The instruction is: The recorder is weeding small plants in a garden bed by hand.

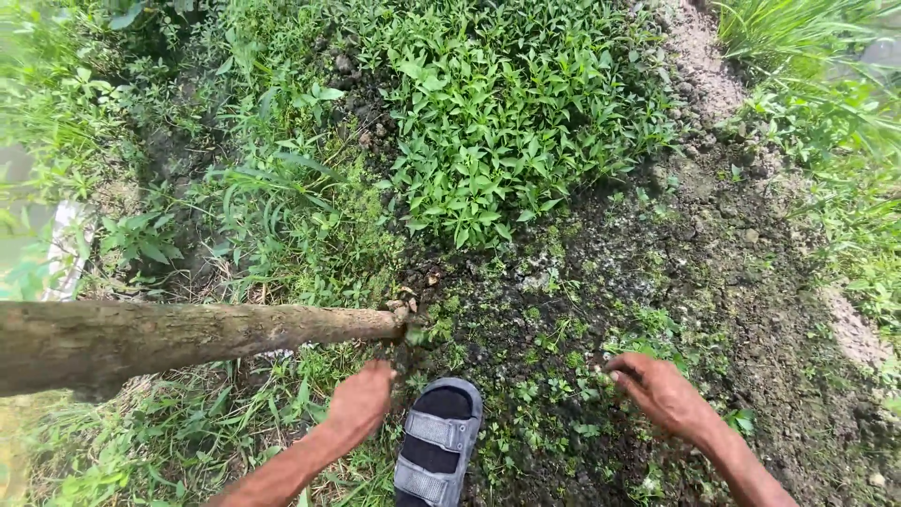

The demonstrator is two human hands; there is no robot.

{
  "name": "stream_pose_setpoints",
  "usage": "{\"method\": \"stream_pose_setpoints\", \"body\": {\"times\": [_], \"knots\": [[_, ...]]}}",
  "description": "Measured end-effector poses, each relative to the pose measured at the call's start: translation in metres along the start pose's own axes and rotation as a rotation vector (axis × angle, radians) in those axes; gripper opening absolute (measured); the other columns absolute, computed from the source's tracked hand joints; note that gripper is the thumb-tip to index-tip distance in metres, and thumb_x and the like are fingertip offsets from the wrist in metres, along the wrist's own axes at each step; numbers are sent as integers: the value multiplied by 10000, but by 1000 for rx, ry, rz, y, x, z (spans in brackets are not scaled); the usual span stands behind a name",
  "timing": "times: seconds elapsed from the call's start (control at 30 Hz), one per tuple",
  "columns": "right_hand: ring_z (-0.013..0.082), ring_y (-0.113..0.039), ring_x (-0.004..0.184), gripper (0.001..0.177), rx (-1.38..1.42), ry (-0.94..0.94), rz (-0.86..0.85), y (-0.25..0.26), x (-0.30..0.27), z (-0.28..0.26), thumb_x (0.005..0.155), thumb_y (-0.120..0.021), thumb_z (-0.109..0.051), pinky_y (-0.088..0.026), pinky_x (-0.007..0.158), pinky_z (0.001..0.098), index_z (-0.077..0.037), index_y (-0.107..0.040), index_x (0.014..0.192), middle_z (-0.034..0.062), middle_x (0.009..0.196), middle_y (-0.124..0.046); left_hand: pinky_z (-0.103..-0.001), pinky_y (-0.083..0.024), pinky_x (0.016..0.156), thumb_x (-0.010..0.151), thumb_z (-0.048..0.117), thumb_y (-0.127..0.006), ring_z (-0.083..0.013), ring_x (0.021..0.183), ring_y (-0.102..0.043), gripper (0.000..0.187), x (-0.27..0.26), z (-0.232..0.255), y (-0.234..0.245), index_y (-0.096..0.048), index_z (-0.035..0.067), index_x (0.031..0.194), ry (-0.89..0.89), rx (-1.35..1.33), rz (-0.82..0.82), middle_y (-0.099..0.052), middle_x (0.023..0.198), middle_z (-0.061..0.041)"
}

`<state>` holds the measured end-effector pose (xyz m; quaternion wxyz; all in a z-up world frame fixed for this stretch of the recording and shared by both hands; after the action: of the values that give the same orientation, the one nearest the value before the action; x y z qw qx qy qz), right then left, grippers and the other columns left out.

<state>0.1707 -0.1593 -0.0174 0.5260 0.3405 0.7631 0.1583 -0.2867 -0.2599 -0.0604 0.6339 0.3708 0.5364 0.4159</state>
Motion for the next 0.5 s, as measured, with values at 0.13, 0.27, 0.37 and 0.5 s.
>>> {"method": "stream_pose_setpoints", "body": {"times": [0.13,0.27,0.37,0.5], "knots": [[190,-747,865,295,15,425,197,38,4,10,970,-561,-328,-605,776,385,-133,-715,1130,77,1022,-790,-394,-596,835,1010,612,-532,-270,1070,-693,604,-68,-79,53,-602,74,1275,565,144,-408,-628,1218,-168],[208,-708,768,297,-87,358,182,65,5,32,990,-531,-322,-650,688,369,-143,-713,1141,71,934,-796,-621,-434,1056,999,608,-498,-458,1322,-517,690,-107,-145,109,-435,102,1464,806,85,-49,-366,1518,-303],[206,-725,785,303,-130,357,253,89,-6,36,988,-536,-316,-646,707,372,-146,-704,1175,81,971,-782,-668,-407,1076,1002,585,-489,-464,1352,-506,655,-128,-138,154,-487,99,1441,868,-6,182,-391,1529,-302],[285,-764,801,362,-161,126,258,101,-25,54,1023,-526,-340,-655,755,432,-218,-658,1337,119,1017,-746,-634,-486,996,1012,568,-467,-493,1249,-567,647,-159,-79,196,-479,78,1435,848,-22,279,-342,1557,-332]]}}
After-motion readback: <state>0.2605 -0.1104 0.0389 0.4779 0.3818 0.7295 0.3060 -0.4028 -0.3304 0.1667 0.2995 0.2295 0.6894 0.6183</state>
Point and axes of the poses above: each hand's wrist, its own x-axis towards the middle knuckle, its own y-axis out of the back of the hand, z = x × y, the point moved 8 cm from there along x, towards the middle knuckle
